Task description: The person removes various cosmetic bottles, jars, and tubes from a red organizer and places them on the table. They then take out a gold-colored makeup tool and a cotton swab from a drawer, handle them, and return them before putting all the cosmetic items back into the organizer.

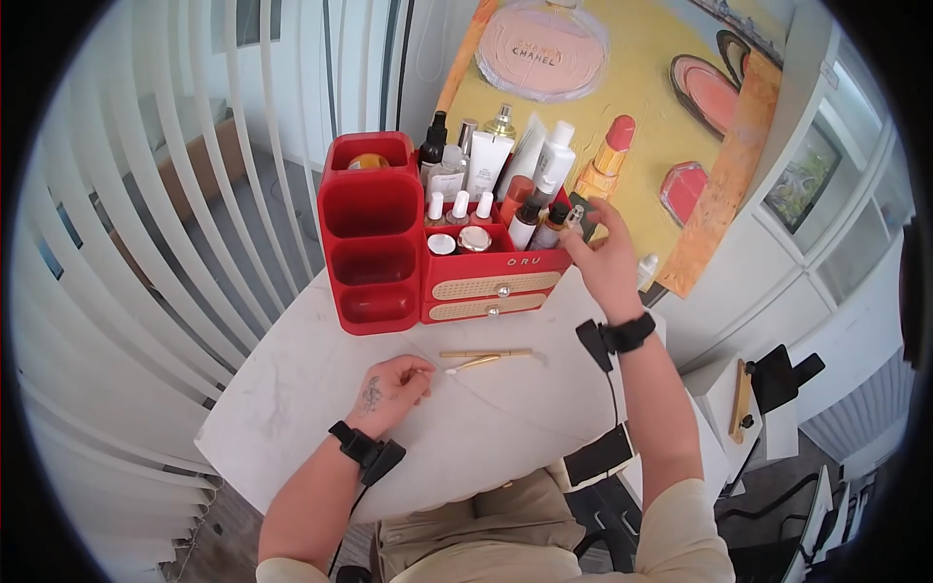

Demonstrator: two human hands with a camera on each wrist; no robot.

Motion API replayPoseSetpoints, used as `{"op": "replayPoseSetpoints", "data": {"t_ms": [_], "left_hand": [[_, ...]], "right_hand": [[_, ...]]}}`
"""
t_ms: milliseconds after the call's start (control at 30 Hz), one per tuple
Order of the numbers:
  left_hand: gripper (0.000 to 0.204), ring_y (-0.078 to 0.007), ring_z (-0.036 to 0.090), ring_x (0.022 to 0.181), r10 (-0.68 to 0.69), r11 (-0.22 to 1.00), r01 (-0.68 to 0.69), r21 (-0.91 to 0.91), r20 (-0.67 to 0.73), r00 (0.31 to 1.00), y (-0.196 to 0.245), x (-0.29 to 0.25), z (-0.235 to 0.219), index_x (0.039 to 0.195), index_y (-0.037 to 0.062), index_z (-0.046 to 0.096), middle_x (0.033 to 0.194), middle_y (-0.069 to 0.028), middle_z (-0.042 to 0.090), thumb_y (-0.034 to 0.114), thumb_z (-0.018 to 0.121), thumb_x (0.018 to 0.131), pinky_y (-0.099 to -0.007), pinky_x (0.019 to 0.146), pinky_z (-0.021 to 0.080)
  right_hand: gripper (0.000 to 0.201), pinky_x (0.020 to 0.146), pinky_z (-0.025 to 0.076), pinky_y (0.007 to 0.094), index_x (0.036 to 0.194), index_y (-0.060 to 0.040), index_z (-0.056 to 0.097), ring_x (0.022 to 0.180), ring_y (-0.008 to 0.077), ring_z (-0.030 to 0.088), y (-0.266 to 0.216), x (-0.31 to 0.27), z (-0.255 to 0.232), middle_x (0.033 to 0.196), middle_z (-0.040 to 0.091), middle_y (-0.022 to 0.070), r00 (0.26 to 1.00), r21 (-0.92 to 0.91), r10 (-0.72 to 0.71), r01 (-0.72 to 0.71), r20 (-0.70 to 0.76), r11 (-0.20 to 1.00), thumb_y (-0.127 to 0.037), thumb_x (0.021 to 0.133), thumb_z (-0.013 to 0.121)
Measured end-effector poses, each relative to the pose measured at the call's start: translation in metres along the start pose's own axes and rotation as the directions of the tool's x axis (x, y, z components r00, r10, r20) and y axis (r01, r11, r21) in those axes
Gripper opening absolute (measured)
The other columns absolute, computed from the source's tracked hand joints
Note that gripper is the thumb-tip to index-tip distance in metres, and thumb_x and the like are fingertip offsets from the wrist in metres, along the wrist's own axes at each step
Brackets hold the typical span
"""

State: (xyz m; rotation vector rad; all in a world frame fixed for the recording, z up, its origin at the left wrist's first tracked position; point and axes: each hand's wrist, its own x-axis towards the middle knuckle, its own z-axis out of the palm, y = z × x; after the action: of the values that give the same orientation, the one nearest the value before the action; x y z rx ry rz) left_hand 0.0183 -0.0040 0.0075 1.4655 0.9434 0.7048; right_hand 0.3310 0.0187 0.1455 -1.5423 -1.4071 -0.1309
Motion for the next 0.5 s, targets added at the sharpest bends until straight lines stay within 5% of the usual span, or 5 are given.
{"op": "replayPoseSetpoints", "data": {"t_ms": [133,233,400,500], "left_hand": [[0.021,-0.0115,0.062,0.07,-0.015,1.0,0.015,-0.021,-0.001,1.0,0.003,-0.001,-0.002,0.107,-0.0014,0.065,0.084,-0.0059,0.066,0.011,0.055,0.092,-0.0253,0.066,0.051],[0.021,-0.0122,0.063,0.07,0.0,1.0,0.0,0.0,-0.007,1.0,0.004,-0.002,-0.002,0.106,-0.0016,0.065,0.084,-0.0061,0.066,0.01,0.055,0.092,-0.0254,0.066,0.052],[0.021,-0.0125,0.063,0.071,0.018,1.0,-0.018,0.019,0.0,1.0,-0.001,0.0,-0.002,0.106,-0.0021,0.064,0.083,-0.0061,0.066,0.01,0.055,0.092,-0.0254,0.065,0.052],[0.021,-0.0119,0.063,0.07,0.018,1.0,-0.018,0.011,-0.003,1.0,0.003,0.0,-0.002,0.105,-0.0017,0.065,0.082,-0.0061,0.066,0.011,0.055,0.092,-0.0253,0.065,0.052]], "right_hand": [[0.044,0.068,0.051,0.0306,0.118,-0.0004,0.059,0.075,0.0172,0.062,0.0,0.029,0.001,0.098,0.061,0.0123,0.98,-0.097,-0.162,0.173,0.119,0.98,-0.021,0.081,0.074],[0.043,0.071,0.05,0.0337,0.116,-0.0021,0.06,0.08,0.0214,0.064,-0.021,0.031,-0.003,0.096,0.062,0.0135,0.95,-0.02,0.02,-0.015,0.312,1.0,-0.023,0.081,0.073],[0.03,0.073,0.05,0.034,0.109,-0.0049,0.064,0.08,0.0212,0.064,-0.017,0.038,-0.006,0.088,0.06,0.0124,0.914,-0.126,-0.205,0.262,0.351,0.957,-0.019,0.083,0.07],[0.026,0.072,0.05,0.0332,0.107,-0.0029,0.065,0.075,0.0179,0.062,-0.018,0.047,-0.011,0.085,0.062,0.0088,0.872,0.012,-0.109,0.118,0.476,0.993,-0.014,0.084,0.069]]}}
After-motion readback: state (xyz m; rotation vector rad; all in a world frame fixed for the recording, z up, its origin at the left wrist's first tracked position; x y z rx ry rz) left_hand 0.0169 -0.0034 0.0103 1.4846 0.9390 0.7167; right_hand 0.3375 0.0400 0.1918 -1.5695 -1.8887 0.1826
